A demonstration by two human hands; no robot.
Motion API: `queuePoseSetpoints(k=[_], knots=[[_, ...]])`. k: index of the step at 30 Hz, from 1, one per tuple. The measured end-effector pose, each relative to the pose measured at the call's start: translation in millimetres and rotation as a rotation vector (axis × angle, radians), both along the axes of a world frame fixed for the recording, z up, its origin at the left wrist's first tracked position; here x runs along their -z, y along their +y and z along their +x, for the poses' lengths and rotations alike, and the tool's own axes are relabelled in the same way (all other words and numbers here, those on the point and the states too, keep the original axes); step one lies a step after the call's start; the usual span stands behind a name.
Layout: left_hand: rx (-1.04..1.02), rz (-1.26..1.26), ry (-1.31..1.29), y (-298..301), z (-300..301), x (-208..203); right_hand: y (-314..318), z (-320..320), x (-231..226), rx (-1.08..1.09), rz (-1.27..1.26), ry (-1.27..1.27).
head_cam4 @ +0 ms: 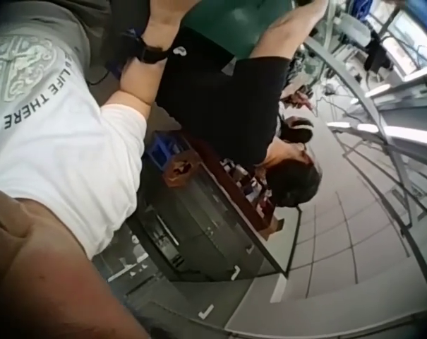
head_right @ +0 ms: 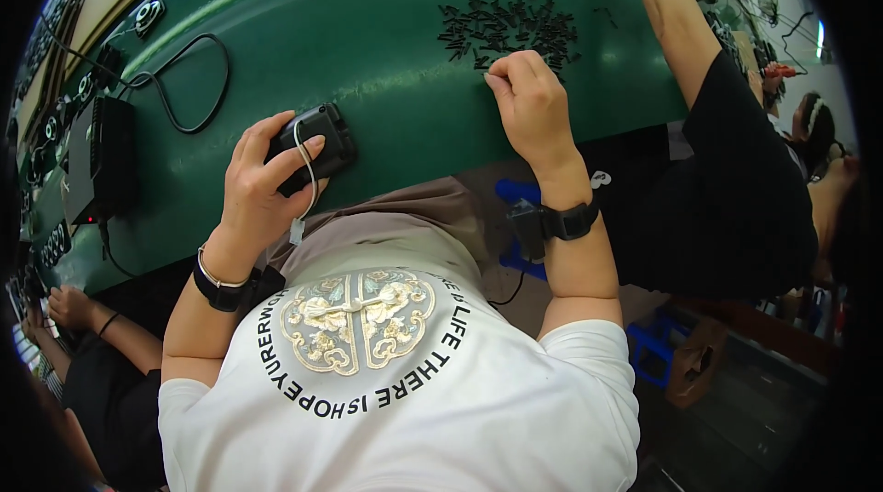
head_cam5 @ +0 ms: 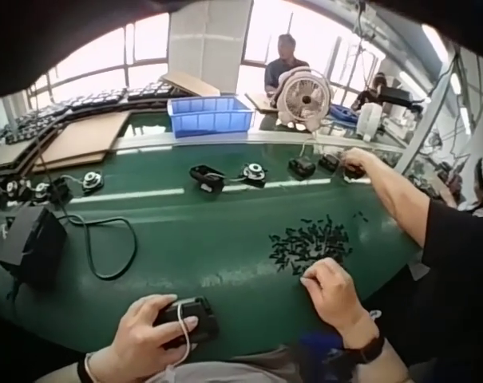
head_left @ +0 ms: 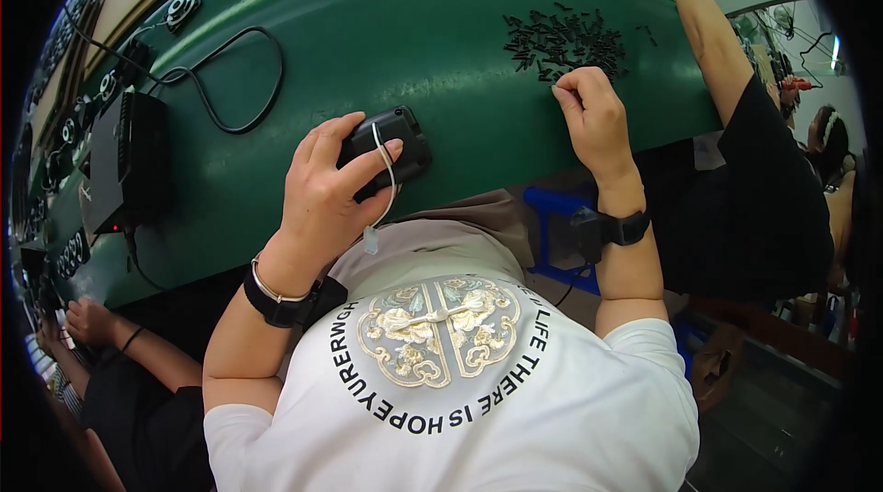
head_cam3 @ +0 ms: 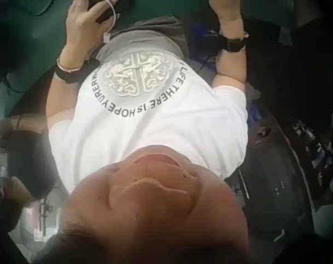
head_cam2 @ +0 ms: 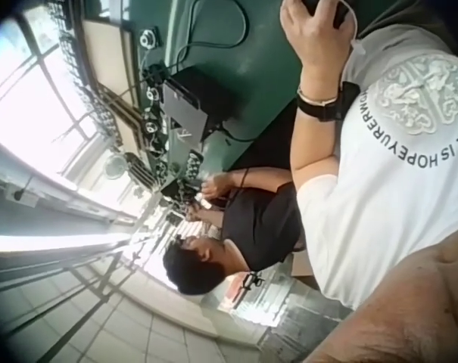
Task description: The person assembles speakers by placing a speaker component into a housing, threading a wire through the casing, and fitting the back cover. They then pick up screws from the table and insert them into the housing by hand, repeating the process for multiple units.
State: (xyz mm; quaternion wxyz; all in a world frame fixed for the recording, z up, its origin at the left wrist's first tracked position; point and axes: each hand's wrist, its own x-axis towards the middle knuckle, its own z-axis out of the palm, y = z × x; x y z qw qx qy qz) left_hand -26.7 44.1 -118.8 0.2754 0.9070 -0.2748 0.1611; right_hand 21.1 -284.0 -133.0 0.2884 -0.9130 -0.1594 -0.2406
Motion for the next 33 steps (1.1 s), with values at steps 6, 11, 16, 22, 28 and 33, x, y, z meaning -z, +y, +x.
queuePoseSetpoints(k=[6,11,16,22,28,33], knots=[[0.007,-0.039,-0.02,1.5,-1.3,3.0,74.2,-37.3,-23.6,-0.431,0.348,0.313],[-0.014,-0.054,-0.038,1.0,-1.8,5.0,119.4,-37.2,-14.3,-0.698,0.252,0.167],[-0.007,-0.093,-0.063,3.3,-0.8,10.0,132.1,-32.7,-13.4,-0.737,0.104,-0.108],[0.011,-0.124,-0.071,4.1,0.0,11.7,137.3,-30.1,-13.5,-0.749,0.094,-0.091],[-0.005,-0.145,-0.057,2.7,-1.0,13.6,142.2,-33.5,-19.2,-0.714,0.103,-0.015],[-0.001,-0.157,-0.055,4.6,-1.5,14.5,146.3,-35.0,-27.8,-0.698,0.013,0.006]])
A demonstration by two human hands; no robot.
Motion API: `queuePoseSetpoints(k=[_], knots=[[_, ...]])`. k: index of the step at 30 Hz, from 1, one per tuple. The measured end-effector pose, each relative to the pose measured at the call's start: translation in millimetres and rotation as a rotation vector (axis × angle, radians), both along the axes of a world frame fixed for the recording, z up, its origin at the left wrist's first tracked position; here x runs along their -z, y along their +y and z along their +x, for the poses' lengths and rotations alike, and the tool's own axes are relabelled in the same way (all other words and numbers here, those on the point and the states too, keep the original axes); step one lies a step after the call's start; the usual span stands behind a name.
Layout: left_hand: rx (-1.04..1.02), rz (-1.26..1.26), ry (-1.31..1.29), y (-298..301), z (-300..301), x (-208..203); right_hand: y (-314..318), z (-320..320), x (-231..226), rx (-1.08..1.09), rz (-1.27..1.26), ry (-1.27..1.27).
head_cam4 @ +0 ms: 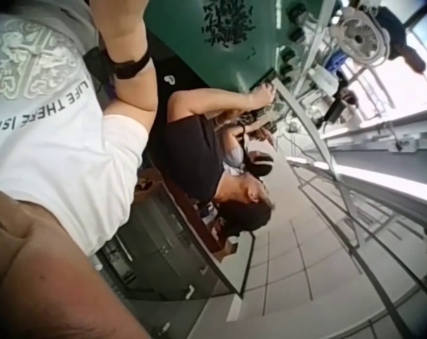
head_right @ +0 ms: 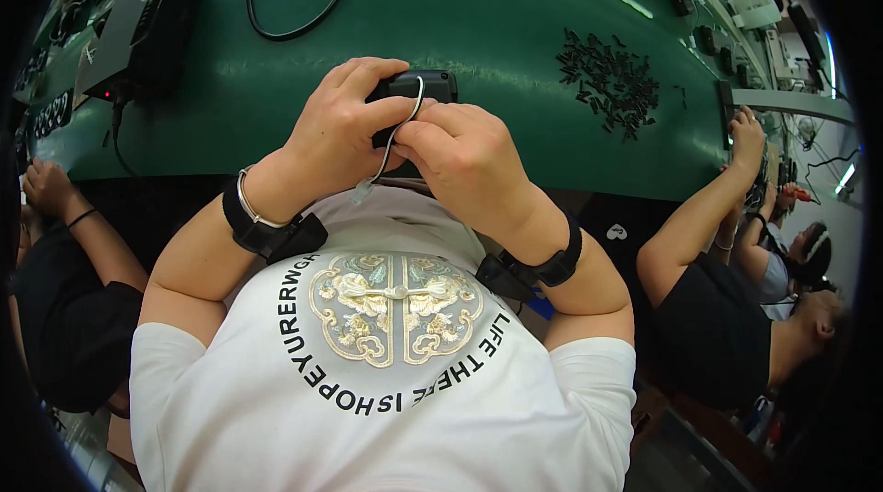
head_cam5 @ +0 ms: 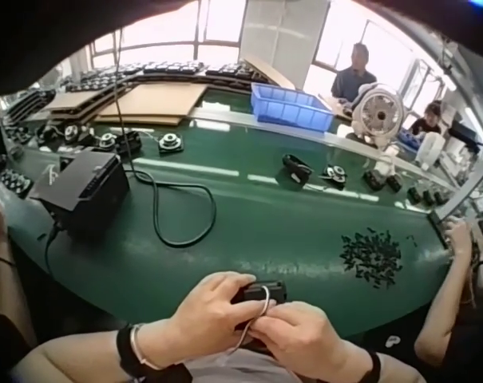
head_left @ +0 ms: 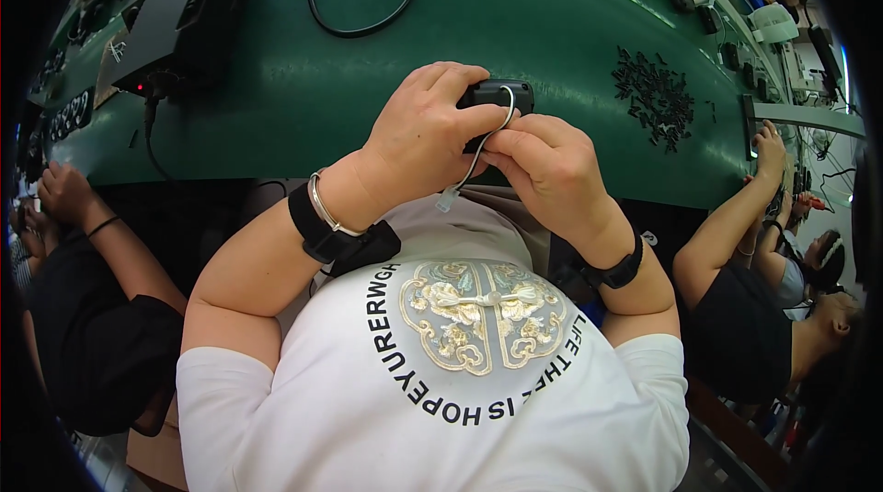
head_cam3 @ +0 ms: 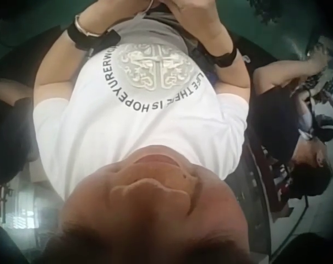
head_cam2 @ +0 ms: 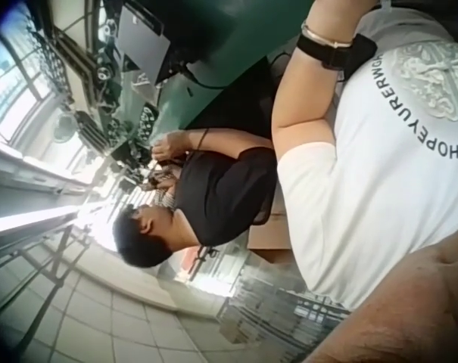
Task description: The person assembles speakers by placing a speaker component into a housing, threading a wire through the casing, and fitting the back cover. They then pick up screws from the table and insert them into the housing by hand, repeating the process for multiple units.
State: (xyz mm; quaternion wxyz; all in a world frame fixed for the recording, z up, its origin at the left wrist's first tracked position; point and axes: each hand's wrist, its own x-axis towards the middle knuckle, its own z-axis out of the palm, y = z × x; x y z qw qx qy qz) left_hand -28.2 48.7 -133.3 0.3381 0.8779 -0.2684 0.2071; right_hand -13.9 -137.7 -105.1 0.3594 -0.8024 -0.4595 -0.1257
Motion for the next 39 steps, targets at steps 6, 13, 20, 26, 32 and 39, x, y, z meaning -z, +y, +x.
queuePoseSetpoints(k=[6,13,20,26,32,39], knots=[[-0.005,-0.008,-0.008,-0.2,0.1,0.3,4.6,-3.7,-5.4,0.068,-0.148,-0.15],[0.009,0.006,-0.01,-2.8,2.3,-0.9,5.9,-2.5,5.6,0.122,-0.154,-0.277],[0.015,0.107,0.037,-16.1,3.7,-9.4,-13.0,8.4,18.8,0.107,0.085,-0.192],[0.0,0.121,0.103,-12.5,1.1,-14.3,-108.7,21.1,27.2,0.53,0.218,-0.028],[0.015,0.121,0.098,-8.7,2.1,-13.2,-173.9,24.0,39.8,0.887,-0.007,0.01],[0.005,0.12,0.099,-4.1,0.3,-15.3,-170.9,31.2,31.5,0.861,-0.267,0.049]])
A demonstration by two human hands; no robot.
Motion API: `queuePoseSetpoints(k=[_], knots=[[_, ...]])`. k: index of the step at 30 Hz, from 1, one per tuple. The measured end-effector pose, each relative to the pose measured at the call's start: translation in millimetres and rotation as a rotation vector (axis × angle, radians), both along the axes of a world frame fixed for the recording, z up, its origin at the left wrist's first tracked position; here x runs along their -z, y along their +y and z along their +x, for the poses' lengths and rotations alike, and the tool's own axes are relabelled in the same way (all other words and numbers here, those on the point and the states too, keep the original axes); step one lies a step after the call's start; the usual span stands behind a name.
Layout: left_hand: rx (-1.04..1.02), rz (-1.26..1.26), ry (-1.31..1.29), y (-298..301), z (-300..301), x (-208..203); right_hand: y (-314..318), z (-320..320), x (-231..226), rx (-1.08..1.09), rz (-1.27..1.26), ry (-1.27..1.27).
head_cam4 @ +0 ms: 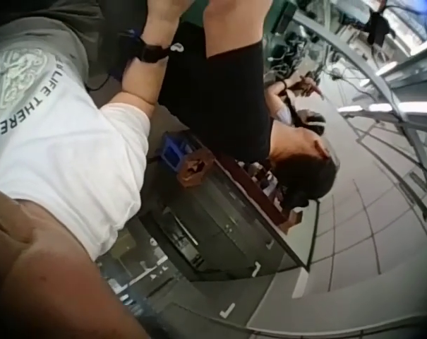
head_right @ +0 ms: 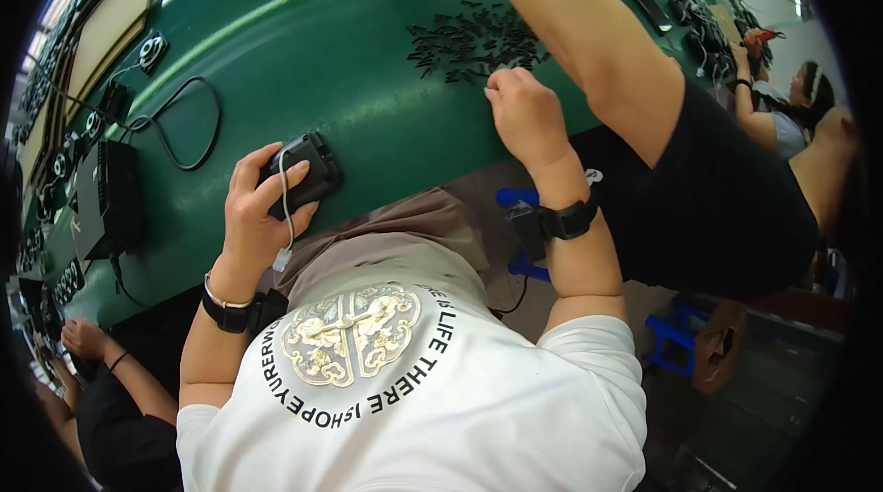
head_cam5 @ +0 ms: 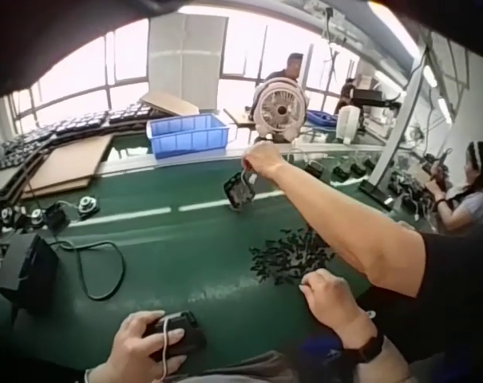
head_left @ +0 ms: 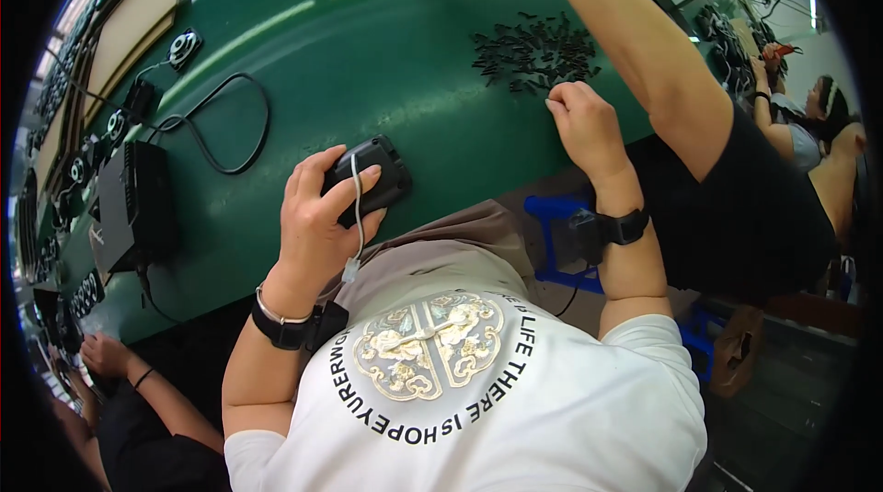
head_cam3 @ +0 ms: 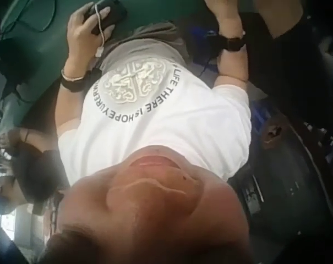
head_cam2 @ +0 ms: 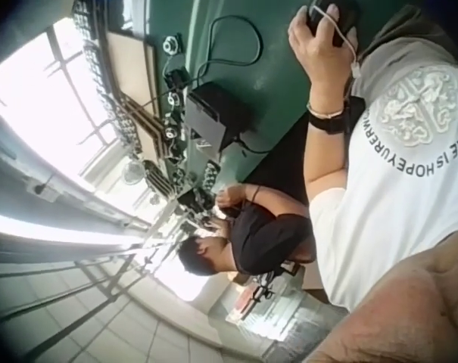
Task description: The person assembles speakers by placing a speaker component into a housing, threading a wire through the casing, and fitting the back cover. They then pick up screws from the table and insert them into the housing by hand, repeating the process for multiple units.
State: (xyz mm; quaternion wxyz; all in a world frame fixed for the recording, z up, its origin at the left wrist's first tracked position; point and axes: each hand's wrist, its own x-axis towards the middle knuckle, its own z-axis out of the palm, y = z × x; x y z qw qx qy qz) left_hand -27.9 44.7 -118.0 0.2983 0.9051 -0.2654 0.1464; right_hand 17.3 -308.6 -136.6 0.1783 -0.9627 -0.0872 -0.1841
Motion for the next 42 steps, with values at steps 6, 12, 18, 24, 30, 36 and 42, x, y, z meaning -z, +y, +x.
queuePoseSetpoints(k=[6,12,18,24,30,36,42], knots=[[0.012,0.019,-0.017,-0.5,-0.9,2.2,73.9,-2.9,-52.9,-0.41,0.745,0.484],[-0.011,0.031,-0.012,-5.2,-0.4,0.3,156.0,36.9,-48.1,-0.902,0.759,0.547],[-0.038,0.028,-0.009,-6.3,-0.5,3.6,168.3,54.6,-34.0,-0.852,0.75,0.787],[-0.022,0.011,0.014,-2.6,-2.4,6.4,172.5,49.5,-38.1,-0.84,0.65,0.746],[-0.021,0.01,0.022,-1.1,-2.5,5.0,177.8,48.0,-47.6,-0.768,0.574,0.82],[-0.006,0.043,0.058,-2.3,0.4,-5.3,148.2,61.5,-50.1,-0.692,0.683,0.582],[0.057,0.055,0.035,7.3,6.0,-12.3,129.0,56.3,-49.6,-0.564,0.738,0.428]])
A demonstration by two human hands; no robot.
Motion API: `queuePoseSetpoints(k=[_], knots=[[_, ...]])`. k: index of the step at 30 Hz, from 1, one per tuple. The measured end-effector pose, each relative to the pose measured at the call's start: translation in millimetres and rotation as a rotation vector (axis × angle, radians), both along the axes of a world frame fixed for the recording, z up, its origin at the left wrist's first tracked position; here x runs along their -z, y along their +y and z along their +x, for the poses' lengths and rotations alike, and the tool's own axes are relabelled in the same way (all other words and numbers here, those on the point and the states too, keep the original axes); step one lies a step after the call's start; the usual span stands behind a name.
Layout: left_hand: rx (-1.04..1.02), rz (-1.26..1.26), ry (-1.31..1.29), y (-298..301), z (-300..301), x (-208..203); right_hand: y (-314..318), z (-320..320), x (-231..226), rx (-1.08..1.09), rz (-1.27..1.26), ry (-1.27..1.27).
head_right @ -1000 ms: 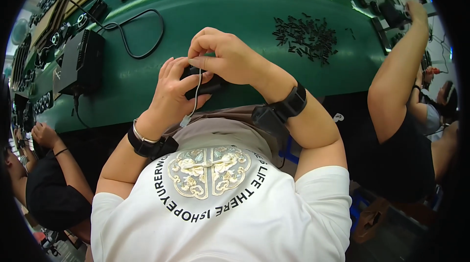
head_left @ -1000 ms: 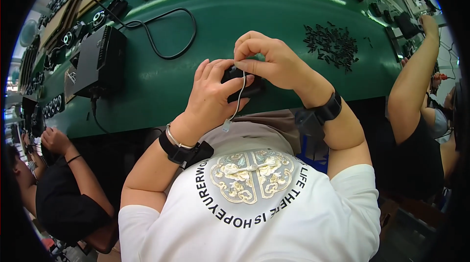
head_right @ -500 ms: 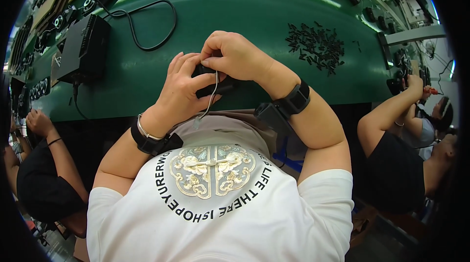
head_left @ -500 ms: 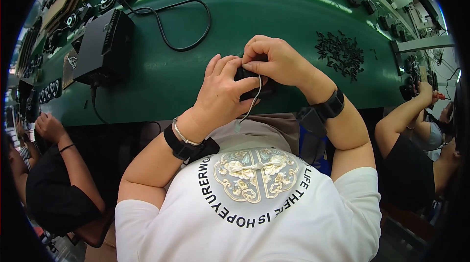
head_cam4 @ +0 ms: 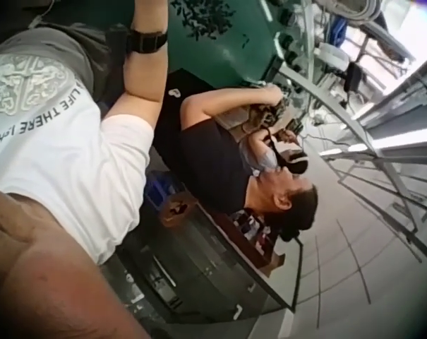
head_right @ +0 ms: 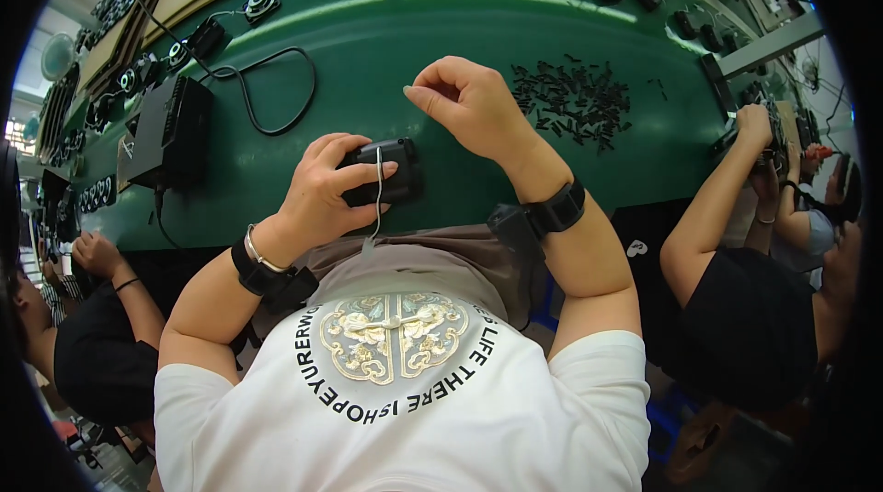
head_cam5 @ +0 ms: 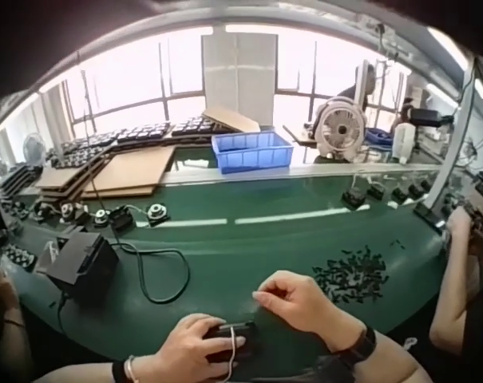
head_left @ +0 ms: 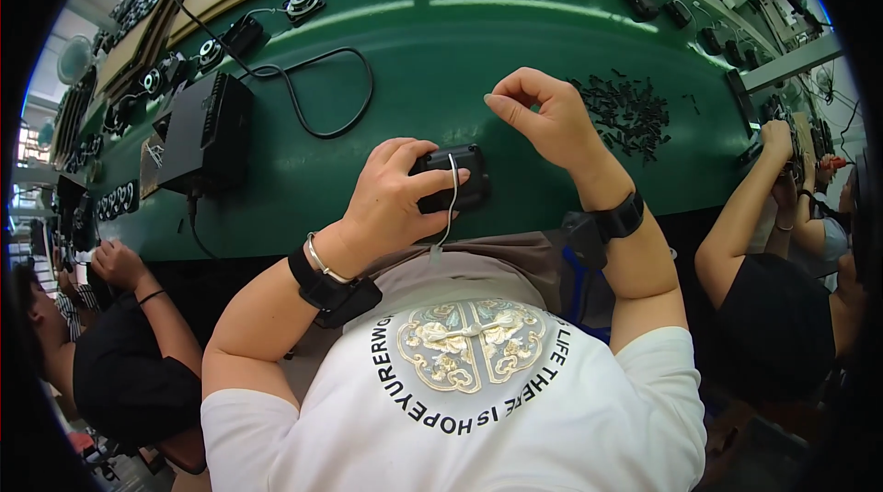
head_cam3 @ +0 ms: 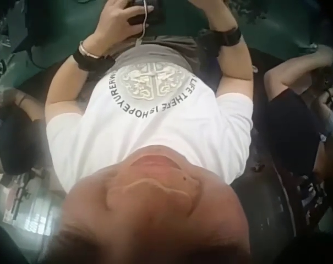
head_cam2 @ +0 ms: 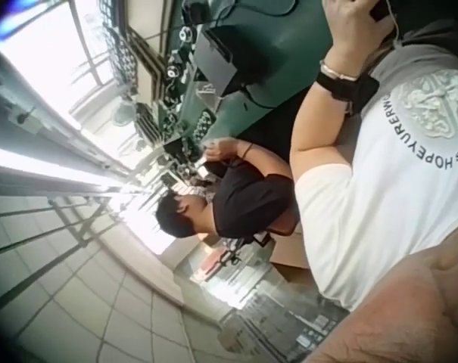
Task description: The person assembles speakers by placing a speaker component into a housing, threading a wire through the casing, and fitting the back cover. They then pick up screws from the table and insert them into the housing by hand, repeating the process for multiple units.
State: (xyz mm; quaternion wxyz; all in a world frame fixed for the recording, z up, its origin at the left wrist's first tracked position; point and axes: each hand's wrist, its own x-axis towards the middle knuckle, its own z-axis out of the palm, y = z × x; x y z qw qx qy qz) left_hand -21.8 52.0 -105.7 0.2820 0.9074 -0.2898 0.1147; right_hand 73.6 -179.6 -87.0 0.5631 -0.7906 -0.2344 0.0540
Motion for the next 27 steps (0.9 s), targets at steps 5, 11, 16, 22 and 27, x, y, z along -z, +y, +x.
queuePoseSetpoints(k=[5,11,16,22,27], knots=[[0.09,-0.061,0.057,22.0,32.4,-23.4,3.3,-6.4,5.2,0.192,0.127,-0.354],[0.0,-0.149,-0.036,22.7,148.2,-53.6,16.7,-14.7,-4.5,0.196,0.149,-0.327],[-0.054,-0.089,0.018,-5.8,265.7,-48.6,17.0,-10.5,-5.3,0.159,0.12,-0.338],[-0.086,-0.015,0.045,-24.4,339.6,-11.7,14.1,-5.1,-1.8,0.185,0.119,-0.261],[-0.043,0.019,0.007,-25.1,352.2,0.2,14.2,-7.5,-7.7,0.154,0.103,-0.202]])
